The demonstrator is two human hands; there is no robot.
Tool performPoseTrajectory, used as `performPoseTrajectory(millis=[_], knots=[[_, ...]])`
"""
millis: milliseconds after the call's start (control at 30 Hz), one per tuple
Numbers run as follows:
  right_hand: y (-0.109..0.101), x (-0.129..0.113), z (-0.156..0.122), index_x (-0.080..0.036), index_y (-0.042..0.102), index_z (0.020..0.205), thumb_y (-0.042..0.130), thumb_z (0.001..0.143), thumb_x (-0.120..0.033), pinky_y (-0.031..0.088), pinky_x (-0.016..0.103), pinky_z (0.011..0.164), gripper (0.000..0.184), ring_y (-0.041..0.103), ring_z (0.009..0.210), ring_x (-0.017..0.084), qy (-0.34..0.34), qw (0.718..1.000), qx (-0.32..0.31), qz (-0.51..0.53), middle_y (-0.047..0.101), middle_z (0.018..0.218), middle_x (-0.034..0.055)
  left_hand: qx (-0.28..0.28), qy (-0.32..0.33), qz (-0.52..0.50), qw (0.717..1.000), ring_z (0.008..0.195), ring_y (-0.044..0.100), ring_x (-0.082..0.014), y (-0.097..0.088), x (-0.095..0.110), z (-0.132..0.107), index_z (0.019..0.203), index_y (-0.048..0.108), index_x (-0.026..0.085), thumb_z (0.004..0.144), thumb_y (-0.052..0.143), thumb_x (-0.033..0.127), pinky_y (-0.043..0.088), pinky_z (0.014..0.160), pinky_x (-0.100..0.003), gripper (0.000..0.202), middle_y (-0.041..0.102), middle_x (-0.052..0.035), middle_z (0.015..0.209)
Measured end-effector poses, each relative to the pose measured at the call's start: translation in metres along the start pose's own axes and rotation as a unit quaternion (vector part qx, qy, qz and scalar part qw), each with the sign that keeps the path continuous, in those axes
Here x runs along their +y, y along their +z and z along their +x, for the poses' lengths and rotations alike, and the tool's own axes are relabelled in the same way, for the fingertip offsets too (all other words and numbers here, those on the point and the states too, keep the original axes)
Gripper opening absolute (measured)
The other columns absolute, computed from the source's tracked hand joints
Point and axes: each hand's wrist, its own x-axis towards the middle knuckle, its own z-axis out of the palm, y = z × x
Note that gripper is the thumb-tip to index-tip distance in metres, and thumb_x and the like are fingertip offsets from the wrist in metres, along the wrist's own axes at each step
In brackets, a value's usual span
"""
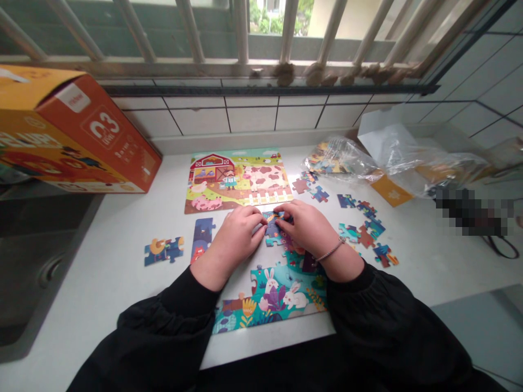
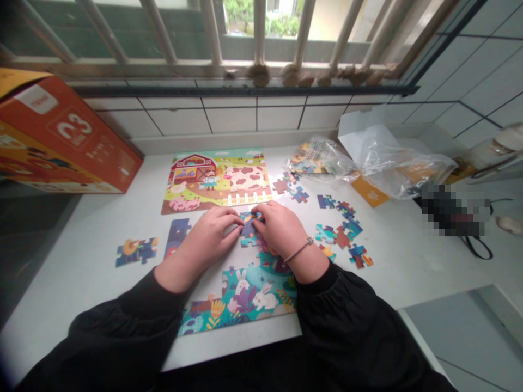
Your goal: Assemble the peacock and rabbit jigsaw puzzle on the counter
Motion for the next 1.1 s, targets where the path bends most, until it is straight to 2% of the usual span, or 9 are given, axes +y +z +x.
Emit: performPoseTrajectory(millis=[333, 467, 600, 700, 800, 867, 967, 1033, 1100], knots=[[-0.005, -0.003, 0.001, -0.025, 0.082, 0.132, 0.071, 0.107, -0.03, 0.056, 0.035, 0.094, 0.028, 0.075, 0.105, 0.025, -0.004, 0.998, -0.038, -0.047, 0.082, 0.119, 0.0095, -0.008, 0.008, 0.016, 1.0, 0.106, 0.069, -0.0285, -0.001, 0.0, 0.001, 0.104, 0.077, 0.02, 0.105, 0.065, 0.023, 0.057, 0.098, -0.048, 0.012, 0.075, -0.0107, 0.111], [-0.007, -0.005, 0.001, -0.027, 0.081, 0.132, 0.064, 0.11, -0.033, 0.055, 0.034, 0.09, 0.028, 0.076, 0.102, 0.025, -0.01, 0.994, -0.06, -0.09, 0.084, 0.115, 0.0094, -0.017, 0.012, 0.023, 1.0, 0.107, 0.069, -0.0289, -0.001, -0.002, 0.0, 0.104, 0.078, 0.019, 0.106, 0.064, 0.021, 0.057, 0.097, -0.048, 0.014, 0.075, -0.0118, 0.112], [-0.009, -0.014, 0.0, -0.024, 0.079, 0.134, 0.06, 0.112, -0.033, 0.053, 0.034, 0.085, 0.03, 0.076, 0.099, 0.026, -0.012, 0.99, -0.069, -0.122, 0.083, 0.111, 0.0105, -0.015, 0.021, 0.027, 0.999, 0.107, 0.07, -0.0293, -0.001, -0.001, 0.0, 0.107, 0.078, 0.018, 0.106, 0.063, 0.019, 0.058, 0.098, -0.047, 0.015, 0.076, -0.0127, 0.114], [-0.018, -0.023, -0.01, -0.024, 0.078, 0.133, 0.061, 0.112, -0.031, 0.053, 0.033, 0.084, 0.028, 0.076, 0.098, 0.025, -0.025, 0.989, -0.062, -0.131, 0.082, 0.111, 0.0096, -0.013, 0.029, 0.027, 0.999, 0.107, 0.07, -0.0289, -0.002, -0.001, -0.001, 0.108, 0.077, 0.018, 0.106, 0.063, 0.019, 0.058, 0.099, -0.048, 0.015, 0.076, -0.0123, 0.113], [-0.036, -0.023, -0.035, -0.024, 0.078, 0.129, 0.058, 0.114, -0.032, 0.055, 0.035, 0.085, 0.026, 0.075, 0.1, 0.026, -0.011, 0.99, -0.029, -0.14, 0.081, 0.113, 0.011, -0.01, 0.032, 0.024, 0.999, 0.108, 0.071, -0.0288, -0.001, -0.002, -0.002, 0.109, 0.077, 0.02, 0.105, 0.063, 0.018, 0.058, 0.1, -0.048, 0.014, 0.076, -0.0118, 0.115], [-0.05, -0.01, -0.061, -0.021, 0.078, 0.128, 0.056, 0.113, -0.029, 0.057, 0.04, 0.09, 0.027, 0.075, 0.105, 0.03, 0.028, 0.987, 0.007, -0.158, 0.08, 0.115, 0.015, -0.007, 0.032, 0.022, 0.999, 0.109, 0.071, -0.0294, -0.001, -0.002, -0.003, 0.109, 0.077, 0.019, 0.105, 0.063, 0.018, 0.059, 0.101, -0.049, 0.014, 0.076, -0.0124, 0.117], [-0.066, 0.025, -0.109, -0.014, 0.077, 0.129, 0.057, 0.109, -0.026, 0.058, 0.048, 0.1, 0.03, 0.074, 0.109, 0.035, 0.122, 0.961, 0.084, -0.233, 0.079, 0.12, 0.0195, -0.007, 0.019, 0.016, 1.0, 0.107, 0.071, -0.0289, -0.002, 0.0, -0.004, 0.105, 0.075, 0.019, 0.104, 0.062, 0.016, 0.06, 0.1, -0.049, 0.014, 0.076, -0.0122, 0.114], [-0.072, 0.052, -0.139, -0.013, 0.077, 0.128, 0.052, 0.109, -0.027, 0.058, 0.051, 0.102, 0.034, 0.075, 0.11, 0.037, 0.181, 0.941, 0.102, -0.268, 0.079, 0.123, 0.0217, -0.004, 0.008, 0.017, 1.0, 0.105, 0.072, -0.0284, -0.005, 0.003, -0.005, 0.104, 0.074, 0.019, 0.104, 0.06, 0.016, 0.061, 0.1, -0.049, 0.015, 0.077, -0.012, 0.112], [-0.073, 0.075, -0.164, -0.012, 0.076, 0.131, 0.055, 0.106, -0.032, 0.059, 0.052, 0.103, 0.038, 0.075, 0.112, 0.038, 0.228, 0.929, 0.096, -0.276, 0.08, 0.125, 0.0231, 0.001, 0.002, 0.028, 1.0, 0.105, 0.072, -0.0287, -0.009, 0.006, -0.006, 0.105, 0.074, 0.018, 0.105, 0.058, 0.016, 0.061, 0.099, -0.049, 0.016, 0.077, -0.0128, 0.112]])
